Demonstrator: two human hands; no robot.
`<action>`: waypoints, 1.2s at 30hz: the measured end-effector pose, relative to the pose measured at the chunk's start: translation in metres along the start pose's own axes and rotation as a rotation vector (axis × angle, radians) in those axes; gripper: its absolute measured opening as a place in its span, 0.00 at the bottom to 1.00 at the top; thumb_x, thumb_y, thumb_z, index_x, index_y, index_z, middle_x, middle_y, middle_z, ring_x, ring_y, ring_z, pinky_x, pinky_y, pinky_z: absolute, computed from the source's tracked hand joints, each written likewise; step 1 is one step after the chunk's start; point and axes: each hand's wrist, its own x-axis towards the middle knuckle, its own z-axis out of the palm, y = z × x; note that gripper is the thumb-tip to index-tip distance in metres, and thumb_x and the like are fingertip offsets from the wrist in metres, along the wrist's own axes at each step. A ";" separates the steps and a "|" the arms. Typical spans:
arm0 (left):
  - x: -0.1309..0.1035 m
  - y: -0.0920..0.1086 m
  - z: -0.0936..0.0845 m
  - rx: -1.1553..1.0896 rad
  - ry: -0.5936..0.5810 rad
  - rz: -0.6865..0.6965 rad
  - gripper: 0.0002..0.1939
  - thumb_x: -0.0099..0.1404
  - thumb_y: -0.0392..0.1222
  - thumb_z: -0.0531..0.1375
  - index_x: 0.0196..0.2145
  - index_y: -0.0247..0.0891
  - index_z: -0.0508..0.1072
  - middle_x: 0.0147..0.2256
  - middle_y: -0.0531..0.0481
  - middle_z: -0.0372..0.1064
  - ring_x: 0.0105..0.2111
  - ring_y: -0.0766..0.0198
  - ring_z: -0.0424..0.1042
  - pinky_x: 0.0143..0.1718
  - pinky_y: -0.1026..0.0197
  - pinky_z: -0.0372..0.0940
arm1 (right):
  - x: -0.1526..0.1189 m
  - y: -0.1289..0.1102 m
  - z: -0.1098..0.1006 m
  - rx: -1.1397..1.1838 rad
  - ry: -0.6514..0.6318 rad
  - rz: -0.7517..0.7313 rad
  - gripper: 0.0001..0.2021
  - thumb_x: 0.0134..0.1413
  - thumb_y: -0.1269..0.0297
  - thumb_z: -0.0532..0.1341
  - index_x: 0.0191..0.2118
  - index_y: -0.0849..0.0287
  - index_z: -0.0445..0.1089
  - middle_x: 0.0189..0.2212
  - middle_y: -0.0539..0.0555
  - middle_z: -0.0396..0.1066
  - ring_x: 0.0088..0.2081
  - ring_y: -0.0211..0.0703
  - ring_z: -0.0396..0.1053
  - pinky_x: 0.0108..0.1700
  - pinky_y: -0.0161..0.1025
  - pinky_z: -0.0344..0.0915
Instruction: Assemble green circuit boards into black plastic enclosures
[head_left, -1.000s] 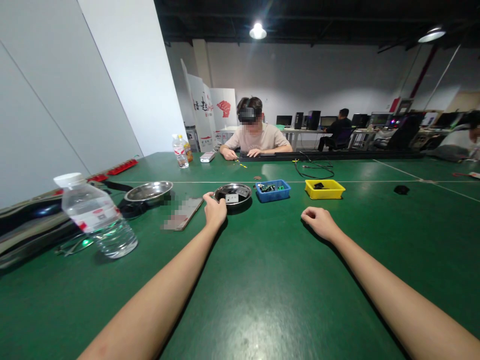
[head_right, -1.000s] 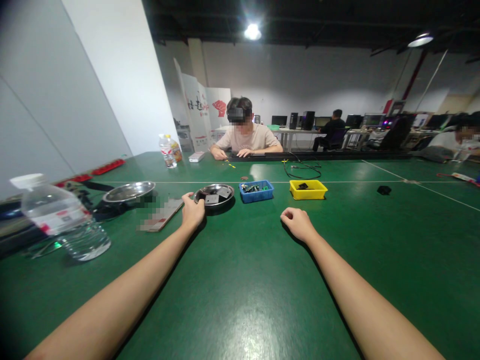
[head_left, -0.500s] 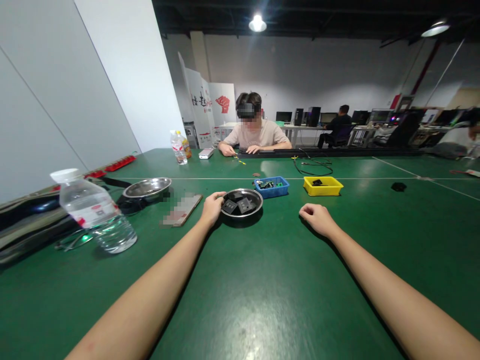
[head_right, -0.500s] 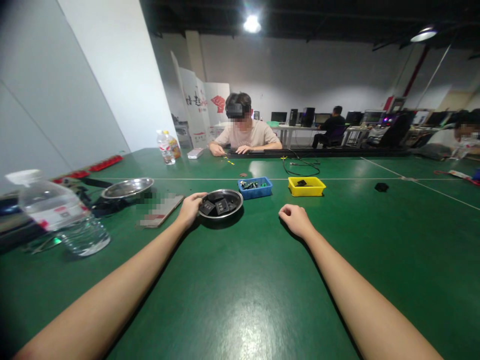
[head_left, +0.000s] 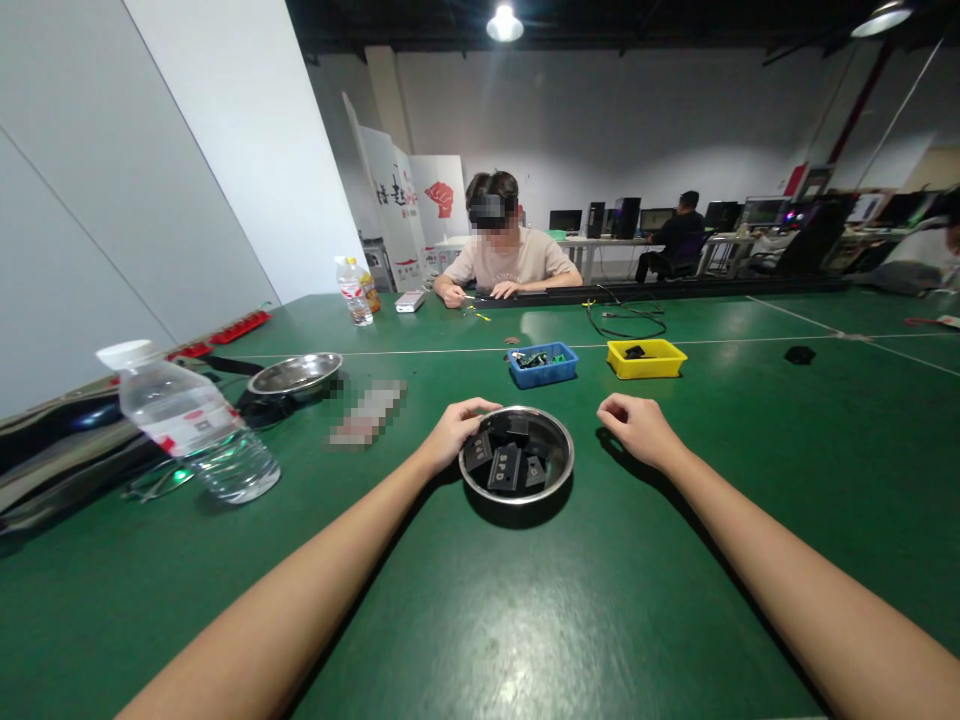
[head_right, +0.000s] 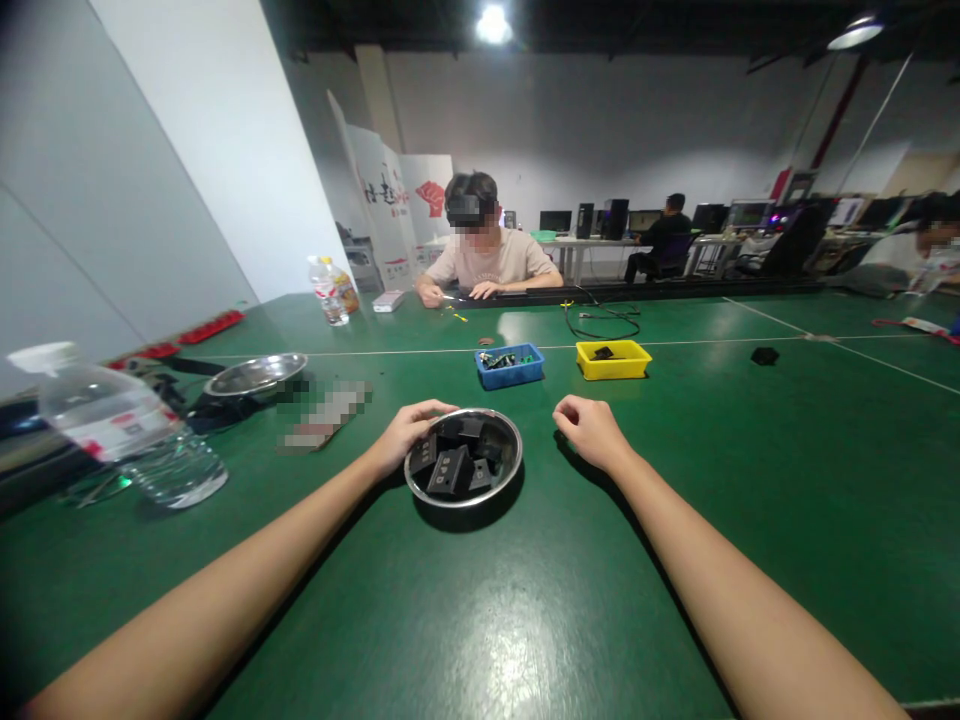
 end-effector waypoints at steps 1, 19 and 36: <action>-0.003 0.002 0.005 -0.006 -0.041 0.003 0.21 0.48 0.43 0.59 0.39 0.33 0.77 0.39 0.44 0.79 0.39 0.53 0.76 0.44 0.54 0.69 | -0.002 -0.006 -0.001 0.000 -0.002 -0.021 0.10 0.55 0.60 0.57 0.30 0.57 0.73 0.26 0.53 0.75 0.29 0.43 0.70 0.36 0.38 0.62; -0.010 0.010 0.031 0.163 -0.367 0.160 0.13 0.54 0.41 0.55 0.35 0.35 0.75 0.34 0.50 0.74 0.37 0.58 0.71 0.42 0.60 0.65 | -0.055 -0.094 0.001 0.162 -0.405 -0.635 0.26 0.47 0.61 0.68 0.55 0.55 0.70 0.46 0.58 0.71 0.49 0.52 0.68 0.53 0.49 0.64; -0.010 0.012 0.031 0.166 -0.389 0.134 0.14 0.54 0.42 0.54 0.35 0.34 0.74 0.34 0.50 0.74 0.37 0.57 0.71 0.42 0.59 0.65 | -0.054 -0.096 -0.003 0.256 -0.357 -0.533 0.14 0.48 0.63 0.66 0.42 0.57 0.67 0.37 0.54 0.73 0.37 0.44 0.69 0.41 0.40 0.64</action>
